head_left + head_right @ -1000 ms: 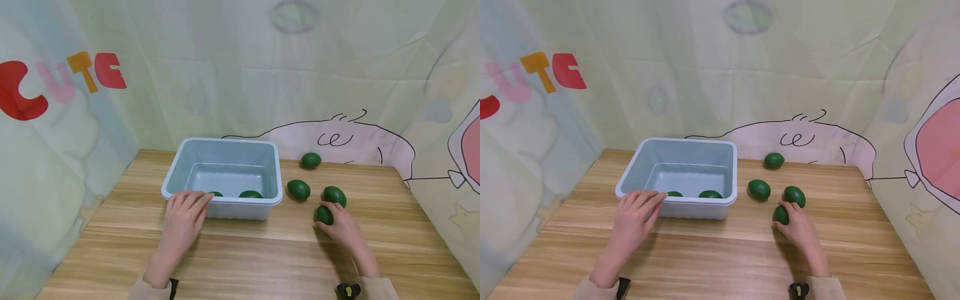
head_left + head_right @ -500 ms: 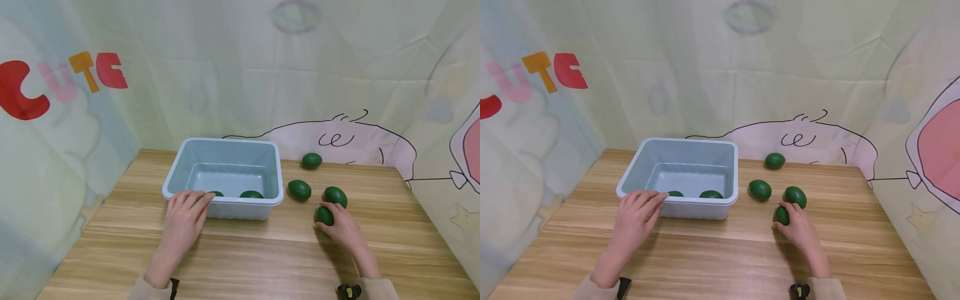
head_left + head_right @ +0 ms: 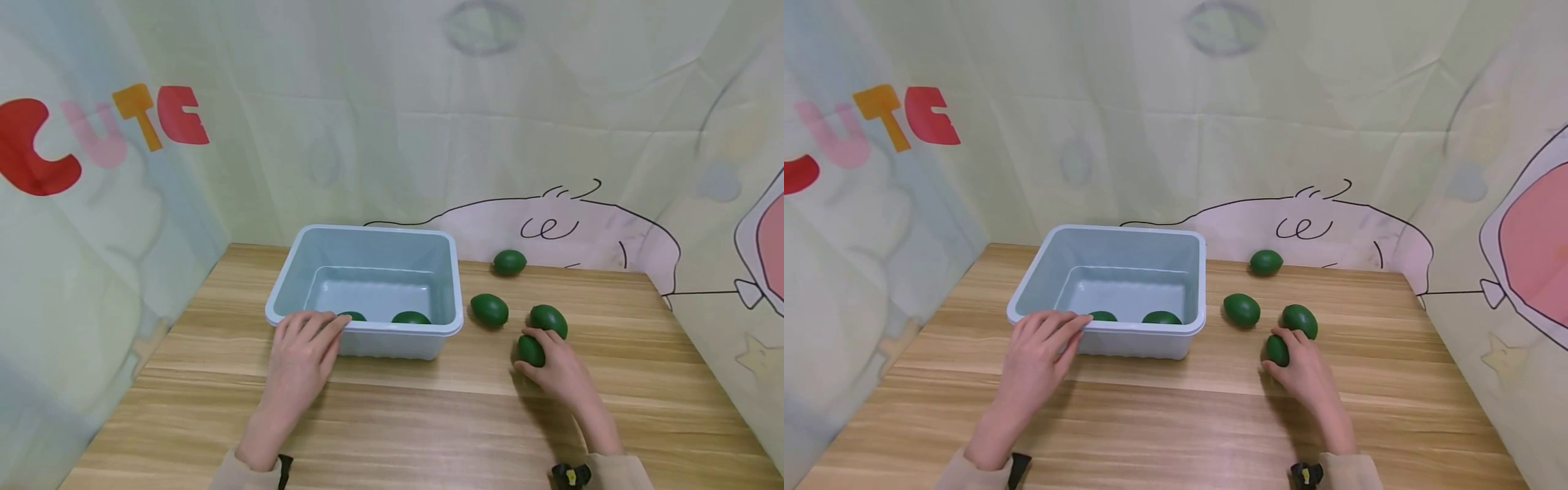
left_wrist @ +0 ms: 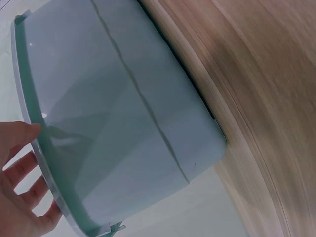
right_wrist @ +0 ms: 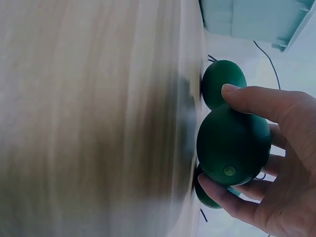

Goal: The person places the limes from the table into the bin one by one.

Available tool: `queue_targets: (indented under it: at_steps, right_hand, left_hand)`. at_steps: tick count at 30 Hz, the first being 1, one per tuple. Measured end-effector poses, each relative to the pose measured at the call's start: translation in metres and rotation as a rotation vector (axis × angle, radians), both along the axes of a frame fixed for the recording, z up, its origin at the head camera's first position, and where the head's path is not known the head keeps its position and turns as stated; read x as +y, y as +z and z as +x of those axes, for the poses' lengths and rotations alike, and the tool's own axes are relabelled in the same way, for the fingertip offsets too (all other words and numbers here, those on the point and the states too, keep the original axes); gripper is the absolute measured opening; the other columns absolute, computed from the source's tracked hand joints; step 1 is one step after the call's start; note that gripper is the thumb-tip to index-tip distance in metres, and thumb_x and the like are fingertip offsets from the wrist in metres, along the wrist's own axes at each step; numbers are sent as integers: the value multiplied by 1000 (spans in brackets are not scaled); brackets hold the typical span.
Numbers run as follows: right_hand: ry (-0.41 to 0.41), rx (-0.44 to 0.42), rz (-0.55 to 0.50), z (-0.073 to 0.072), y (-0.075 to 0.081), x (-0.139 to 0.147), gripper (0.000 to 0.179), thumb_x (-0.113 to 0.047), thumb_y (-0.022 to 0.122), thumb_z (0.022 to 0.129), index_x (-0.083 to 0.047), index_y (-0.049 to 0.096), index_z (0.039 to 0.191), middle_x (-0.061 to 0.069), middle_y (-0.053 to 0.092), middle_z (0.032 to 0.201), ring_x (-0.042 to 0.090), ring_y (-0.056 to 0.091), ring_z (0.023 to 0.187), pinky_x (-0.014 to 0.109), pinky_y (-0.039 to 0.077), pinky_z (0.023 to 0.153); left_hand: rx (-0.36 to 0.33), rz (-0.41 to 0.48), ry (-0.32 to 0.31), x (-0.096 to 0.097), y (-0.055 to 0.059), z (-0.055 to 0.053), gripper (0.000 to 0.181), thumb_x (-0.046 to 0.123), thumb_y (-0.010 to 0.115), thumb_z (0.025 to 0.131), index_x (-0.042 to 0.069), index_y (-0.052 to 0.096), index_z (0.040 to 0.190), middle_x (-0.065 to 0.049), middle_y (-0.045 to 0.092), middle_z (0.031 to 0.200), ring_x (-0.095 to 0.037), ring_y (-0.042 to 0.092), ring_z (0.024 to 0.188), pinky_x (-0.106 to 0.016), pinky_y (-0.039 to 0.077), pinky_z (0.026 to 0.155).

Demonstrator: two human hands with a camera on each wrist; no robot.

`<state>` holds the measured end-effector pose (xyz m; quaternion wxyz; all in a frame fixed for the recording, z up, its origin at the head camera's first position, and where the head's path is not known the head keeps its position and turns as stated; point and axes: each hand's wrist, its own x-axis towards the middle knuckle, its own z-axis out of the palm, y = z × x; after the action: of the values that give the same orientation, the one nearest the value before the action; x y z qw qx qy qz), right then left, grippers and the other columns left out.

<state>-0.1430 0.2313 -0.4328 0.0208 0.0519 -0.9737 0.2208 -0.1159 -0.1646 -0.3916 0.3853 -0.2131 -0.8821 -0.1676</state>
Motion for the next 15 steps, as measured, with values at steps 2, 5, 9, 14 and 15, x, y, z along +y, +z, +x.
queue_targets:
  at_steps: [2, 5, 9, 14, 15]
  right_hand:
    - [0, -2, 1, 0, 0, 0, 61, -30, 71, 77, -9, 47, 130, 18, 51, 123, 37, 54, 104, 54, 48, 77]
    - [4, -3, 5, -1, 1, -1, 62, -31, 70, 77, -10, 46, 130, 18, 50, 124, 38, 54, 104, 54, 48, 77]
    - [14, 3, 1, -1, 3, -1, 61, -31, 70, 78, -10, 46, 130, 17, 50, 124, 36, 54, 104, 53, 48, 77]
    - [29, 31, -18, -2, 8, -2, 61, -29, 70, 78, -9, 47, 130, 19, 49, 126, 39, 54, 106, 53, 48, 76]
    - [29, 38, -21, -3, 9, -2, 60, -29, 70, 78, -9, 47, 130, 20, 49, 127, 40, 53, 106, 54, 48, 77]
  left_hand:
    - [2, 1, -2, 0, 0, 0, 25, 11, 66, 80, 16, 68, 104, -3, 67, 94, -25, 55, 92, -43, 39, 88]
    - [-3, -1, 0, 0, 0, 1, 25, 11, 65, 80, 16, 68, 104, -4, 67, 95, -25, 55, 93, -43, 39, 88]
    - [-25, -7, 11, 0, 1, 1, 25, 12, 65, 81, 16, 68, 105, -4, 67, 96, -25, 55, 94, -42, 38, 89]
    - [-30, -1, 10, 0, 1, 1, 25, 12, 65, 81, 16, 68, 105, -4, 67, 97, -25, 55, 95, -42, 38, 89]
    - [-27, 0, 8, 0, 1, 1, 25, 12, 65, 81, 16, 68, 105, -4, 67, 96, -25, 54, 95, -42, 38, 89]
